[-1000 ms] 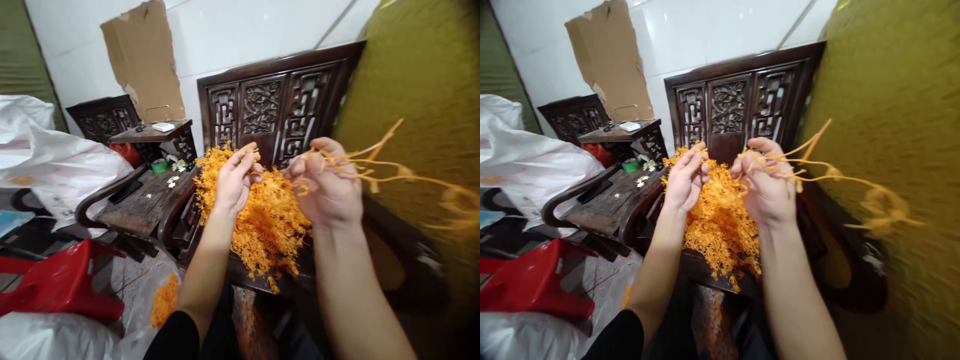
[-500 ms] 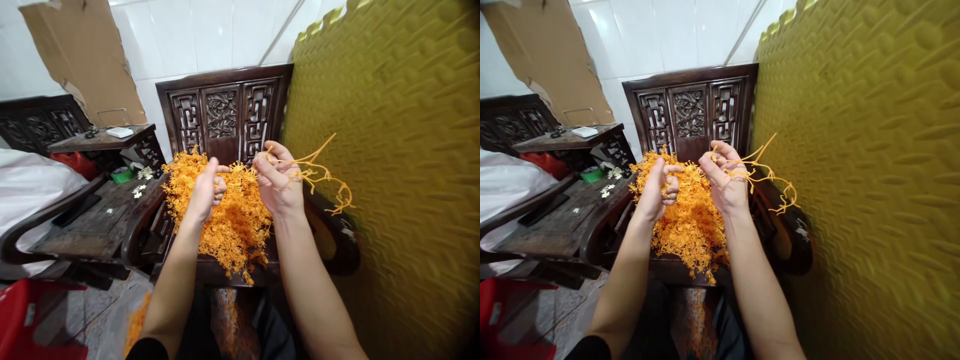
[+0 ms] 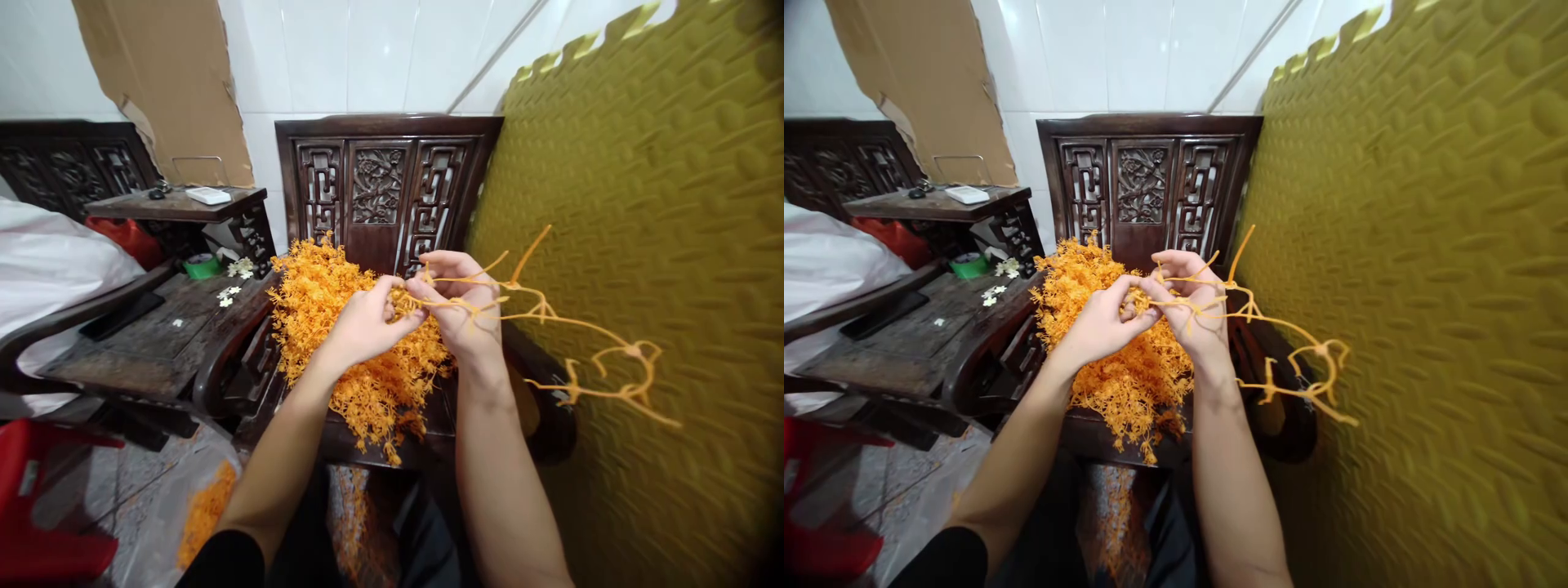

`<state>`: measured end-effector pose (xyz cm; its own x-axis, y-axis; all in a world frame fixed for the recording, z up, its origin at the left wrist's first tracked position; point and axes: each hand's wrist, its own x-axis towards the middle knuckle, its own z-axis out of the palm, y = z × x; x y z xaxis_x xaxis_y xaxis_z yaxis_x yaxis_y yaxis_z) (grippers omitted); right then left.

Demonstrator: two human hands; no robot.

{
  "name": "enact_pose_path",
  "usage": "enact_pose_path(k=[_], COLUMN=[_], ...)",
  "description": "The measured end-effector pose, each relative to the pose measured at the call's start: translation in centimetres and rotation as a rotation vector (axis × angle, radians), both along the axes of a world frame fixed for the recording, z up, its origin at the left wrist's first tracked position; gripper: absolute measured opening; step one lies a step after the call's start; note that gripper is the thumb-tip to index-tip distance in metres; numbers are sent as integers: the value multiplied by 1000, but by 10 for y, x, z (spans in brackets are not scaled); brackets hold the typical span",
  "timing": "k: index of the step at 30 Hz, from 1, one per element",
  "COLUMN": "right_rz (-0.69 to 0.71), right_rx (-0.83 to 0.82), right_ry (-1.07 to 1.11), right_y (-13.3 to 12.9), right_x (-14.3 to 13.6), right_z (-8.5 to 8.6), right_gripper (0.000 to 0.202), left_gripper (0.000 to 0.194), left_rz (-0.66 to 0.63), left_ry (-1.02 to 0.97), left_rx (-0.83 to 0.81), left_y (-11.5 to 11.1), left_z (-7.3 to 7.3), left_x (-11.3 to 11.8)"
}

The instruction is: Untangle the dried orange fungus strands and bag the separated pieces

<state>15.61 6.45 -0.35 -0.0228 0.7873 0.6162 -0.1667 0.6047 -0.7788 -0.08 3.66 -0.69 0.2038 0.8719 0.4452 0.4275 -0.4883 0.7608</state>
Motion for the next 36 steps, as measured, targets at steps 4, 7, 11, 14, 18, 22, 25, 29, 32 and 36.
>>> enact_pose_path(k=[4, 7, 11, 14, 18, 22, 25, 29, 32, 36], right_rz=[-82, 12, 99, 118, 110, 8, -74, 6, 167, 379], right_rx=[-6, -34, -109, -112, -37, 43, 94, 113, 39, -77], right_ry=[8, 66, 12, -79, -147, -230, -341, -351, -183, 22], right_y=[-4, -5, -4, -2, 1, 1, -1, -5, -10, -16], right_x=[-3, -6, -8, -9, -10, -11, -8, -4, -4, -10], right_z=[1, 1, -1, -4, -8, -10, -10, -8, -4, 5], right_gripper=[37, 45, 40, 30, 25, 28, 28, 24, 28, 38], left_gripper=[27, 20, 21, 18, 22, 29, 37, 40, 40, 46], left_rz=[60, 95, 108, 73, 22, -106, -199, -291, -408, -579], left_ry=[-43, -159, -343, -482, -466, -528, -584, -582, -644, -808], left_rx=[100, 124, 98, 46, 27, -91, -200, -266, -351, -429], left_y=[0, 3, 9, 12, 14, 13, 8, -2, -8, -10], left_z=[-1, -1, -4, -7, -6, -4, 1, 10, 14, 15], left_x=[2, 0, -3, -3, -4, -4, -8, -16, -17, -10])
